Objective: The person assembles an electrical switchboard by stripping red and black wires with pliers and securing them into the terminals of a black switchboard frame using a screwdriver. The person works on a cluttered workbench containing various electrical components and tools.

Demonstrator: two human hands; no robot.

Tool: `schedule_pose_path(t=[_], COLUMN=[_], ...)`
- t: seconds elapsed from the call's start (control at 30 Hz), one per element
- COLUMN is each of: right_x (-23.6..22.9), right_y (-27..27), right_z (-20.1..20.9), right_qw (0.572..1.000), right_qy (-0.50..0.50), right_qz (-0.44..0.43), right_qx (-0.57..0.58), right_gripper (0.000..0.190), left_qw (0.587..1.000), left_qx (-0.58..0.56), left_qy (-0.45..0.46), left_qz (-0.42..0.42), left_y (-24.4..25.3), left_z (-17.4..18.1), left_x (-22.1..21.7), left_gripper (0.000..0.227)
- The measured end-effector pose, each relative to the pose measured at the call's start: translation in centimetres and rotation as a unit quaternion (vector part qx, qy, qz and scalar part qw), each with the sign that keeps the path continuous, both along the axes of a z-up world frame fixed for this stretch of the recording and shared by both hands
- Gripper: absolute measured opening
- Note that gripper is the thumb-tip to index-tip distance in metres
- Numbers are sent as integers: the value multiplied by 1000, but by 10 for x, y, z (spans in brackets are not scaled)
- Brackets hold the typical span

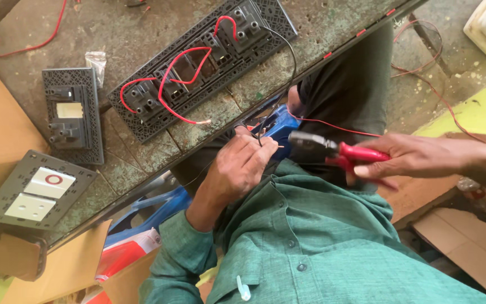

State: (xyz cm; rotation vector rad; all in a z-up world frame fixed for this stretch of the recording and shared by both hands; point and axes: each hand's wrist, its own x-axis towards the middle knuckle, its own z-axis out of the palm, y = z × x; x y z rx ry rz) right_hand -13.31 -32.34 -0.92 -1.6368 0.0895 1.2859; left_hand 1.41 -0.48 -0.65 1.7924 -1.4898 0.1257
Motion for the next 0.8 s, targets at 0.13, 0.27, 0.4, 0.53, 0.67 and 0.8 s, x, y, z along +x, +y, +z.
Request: schedule_pose_path(t=[0.13,0.27,0.4,0.53,0.67,0.8], right_x=[-1,3,7,8,8,11], right_y=[21,30,35,35,35,33], right_z=[24,47,58,58,59,52], right_qw=[850,661,646,643,672,757], right_qy=[-365,-612,-615,-603,-582,-513], right_qz=[98,131,148,180,182,153], right_qx=[-366,-414,-426,-437,-419,-375], right_gripper=[69,59,56,59,61,60], left_qw=[993,988,993,995,995,997], left_qx=[-3,3,20,31,28,69], left_qy=[96,132,102,83,79,46], left_qz=[65,81,57,44,48,-4], left_y=[-5,-9,-8,-7,-6,0], left_z=[1,2,4,3,3,4], left_x=[-15,-19,-17,-15,-15,-11], left_gripper=[30,28,32,34,35,39])
